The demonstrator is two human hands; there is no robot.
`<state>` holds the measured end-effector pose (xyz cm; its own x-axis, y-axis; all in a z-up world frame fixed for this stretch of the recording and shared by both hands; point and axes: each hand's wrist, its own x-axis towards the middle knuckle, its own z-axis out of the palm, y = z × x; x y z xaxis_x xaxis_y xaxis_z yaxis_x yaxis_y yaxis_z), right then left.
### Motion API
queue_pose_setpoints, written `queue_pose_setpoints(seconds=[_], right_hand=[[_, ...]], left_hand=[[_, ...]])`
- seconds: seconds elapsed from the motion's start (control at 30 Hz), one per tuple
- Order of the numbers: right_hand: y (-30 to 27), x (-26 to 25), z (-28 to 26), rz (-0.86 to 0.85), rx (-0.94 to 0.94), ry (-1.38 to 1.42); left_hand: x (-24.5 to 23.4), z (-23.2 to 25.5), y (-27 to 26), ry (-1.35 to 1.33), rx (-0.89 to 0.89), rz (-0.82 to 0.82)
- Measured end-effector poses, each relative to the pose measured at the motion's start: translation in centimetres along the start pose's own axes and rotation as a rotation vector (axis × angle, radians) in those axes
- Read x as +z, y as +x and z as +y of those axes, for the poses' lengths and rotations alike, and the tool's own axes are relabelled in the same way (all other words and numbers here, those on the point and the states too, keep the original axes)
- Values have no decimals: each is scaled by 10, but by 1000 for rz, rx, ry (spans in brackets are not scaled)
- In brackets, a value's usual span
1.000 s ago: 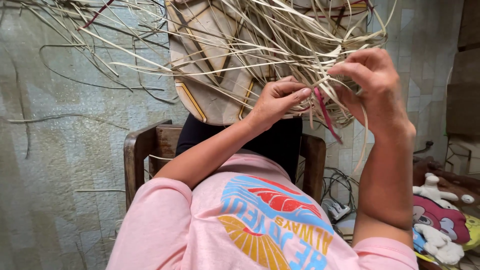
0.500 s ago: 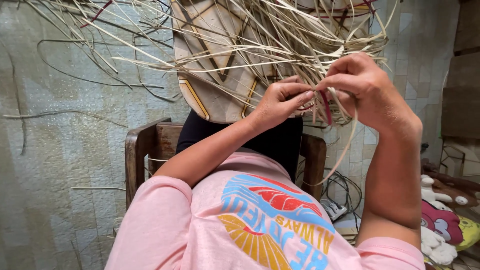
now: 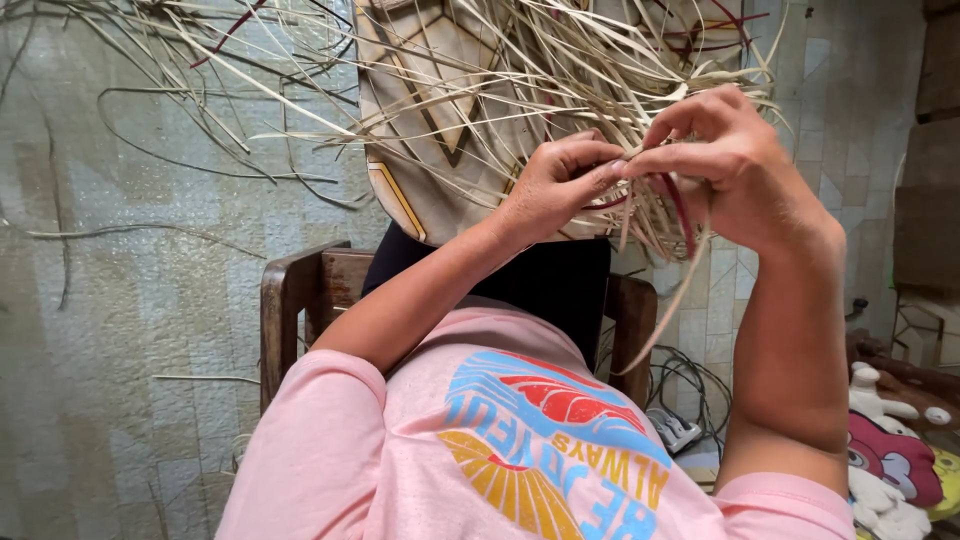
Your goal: Weaving long, thin plant fibers into a structured pattern to create a handcrafted object.
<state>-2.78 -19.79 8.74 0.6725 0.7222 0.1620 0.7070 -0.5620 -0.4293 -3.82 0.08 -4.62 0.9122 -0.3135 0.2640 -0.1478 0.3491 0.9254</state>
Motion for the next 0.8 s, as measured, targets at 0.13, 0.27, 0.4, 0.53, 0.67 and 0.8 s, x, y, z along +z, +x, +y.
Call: queue_pose_setpoints(seconds=[0.13,0.27,0.4,0.53,0.67,0.8], right_hand=[[6,4,1,61,-91,-88],[13,2,-5,50,-98,-16],[21,0,-12,-16,-84,2],[26,3,-11,-71,-91,-5],[25,2,-12,-95,-58,49],[23,3,-10,-138,-8,69]], left_hand=[[0,-2,0,109,68,-24],[-6,7,1,252,164,-51],[-9,11,0,308,188,-123],[-9,13,-3,357,195,-159],[-19,16,-2,417,214,-176],[-25,34,-2,618,292,-246]])
